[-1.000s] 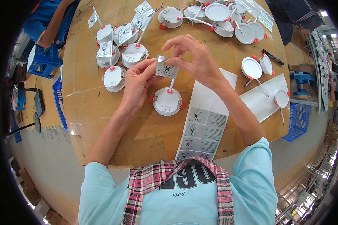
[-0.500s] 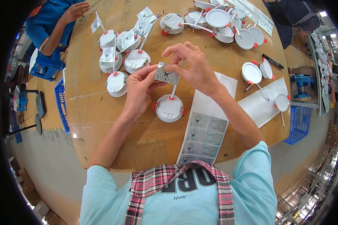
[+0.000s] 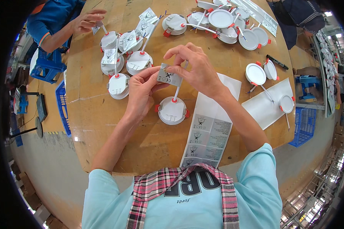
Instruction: Applying technical specification stickers to LED light fixtures and threading electrical wires through them.
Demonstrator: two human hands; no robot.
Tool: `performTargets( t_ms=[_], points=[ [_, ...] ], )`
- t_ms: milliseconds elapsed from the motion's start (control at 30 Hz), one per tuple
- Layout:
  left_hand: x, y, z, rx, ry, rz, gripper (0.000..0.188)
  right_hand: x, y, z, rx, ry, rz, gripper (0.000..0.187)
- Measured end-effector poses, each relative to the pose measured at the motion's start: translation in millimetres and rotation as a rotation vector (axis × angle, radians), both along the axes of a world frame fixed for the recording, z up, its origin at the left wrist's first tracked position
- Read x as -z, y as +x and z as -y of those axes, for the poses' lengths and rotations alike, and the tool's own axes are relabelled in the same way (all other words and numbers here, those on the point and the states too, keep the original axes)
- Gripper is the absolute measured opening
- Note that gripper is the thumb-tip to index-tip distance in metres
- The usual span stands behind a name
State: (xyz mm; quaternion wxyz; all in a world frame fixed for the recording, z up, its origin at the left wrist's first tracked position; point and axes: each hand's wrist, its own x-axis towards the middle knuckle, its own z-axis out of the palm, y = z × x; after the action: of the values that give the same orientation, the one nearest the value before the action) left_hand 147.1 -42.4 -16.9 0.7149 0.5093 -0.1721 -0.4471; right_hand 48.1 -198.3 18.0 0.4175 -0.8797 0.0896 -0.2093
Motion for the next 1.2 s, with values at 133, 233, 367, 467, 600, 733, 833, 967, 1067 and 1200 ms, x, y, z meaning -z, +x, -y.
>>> performTargets(
  t_ms=[133, 233, 367, 467, 600, 733, 833, 967, 1067, 1200],
  points=[
    [0.3, 0.6, 0.3, 0.004, -0.002, 0.004, 0.024, 1.2, 0.1, 1.2, -0.011, -0.052, -0.008, 0.022],
    [1.2, 1.9, -0.6, 0.015, 0.004, 0.014, 0.025, 1.5, 0.4, 1.4, -0.015, -0.055, -0.014, 0.021],
    [3.0, 4.0, -0.3, 0.039, -0.025, -0.004, 0.025, -0.8, 0.5, 0.5, -0.012, -0.078, -0.003, 0.018],
    [4.4, 6.1, -0.5, 0.059, -0.031, -0.02, 0.025, -1.5, -0.3, 0.3, -0.015, -0.101, -0.018, 0.018],
    [5.9, 8.0, -0.4, 0.08, -0.052, -0.044, 0.026, -3.1, -0.3, -0.9, -0.018, -0.103, -0.023, 0.017],
    [6.2, 8.7, 0.1, 0.098, -0.067, -0.063, 0.027, -3.6, 0.4, -1.8, -0.011, -0.147, -0.008, 0.017],
    [5.4, 9.5, -0.1, 0.114, -0.092, -0.113, 0.033, -1.9, 1.0, -0.7, -0.016, -0.166, -0.01, 0.018],
    [-0.1, 9.6, 0.1, 0.114, -0.08, -0.145, 0.041, -1.0, 0.7, -1.7, -0.009, -0.235, 0.005, 0.019],
    [-4.6, 9.6, 0.6, 0.114, -0.067, -0.164, 0.042, -2.1, 0.3, -1.9, -0.009, -0.268, 0.006, 0.018],
    [-1.1, 10.4, -0.2, 0.121, -0.093, -0.097, 0.04, -0.9, -0.1, -1.0, -0.006, -0.157, -0.035, 0.019]
  ],
)
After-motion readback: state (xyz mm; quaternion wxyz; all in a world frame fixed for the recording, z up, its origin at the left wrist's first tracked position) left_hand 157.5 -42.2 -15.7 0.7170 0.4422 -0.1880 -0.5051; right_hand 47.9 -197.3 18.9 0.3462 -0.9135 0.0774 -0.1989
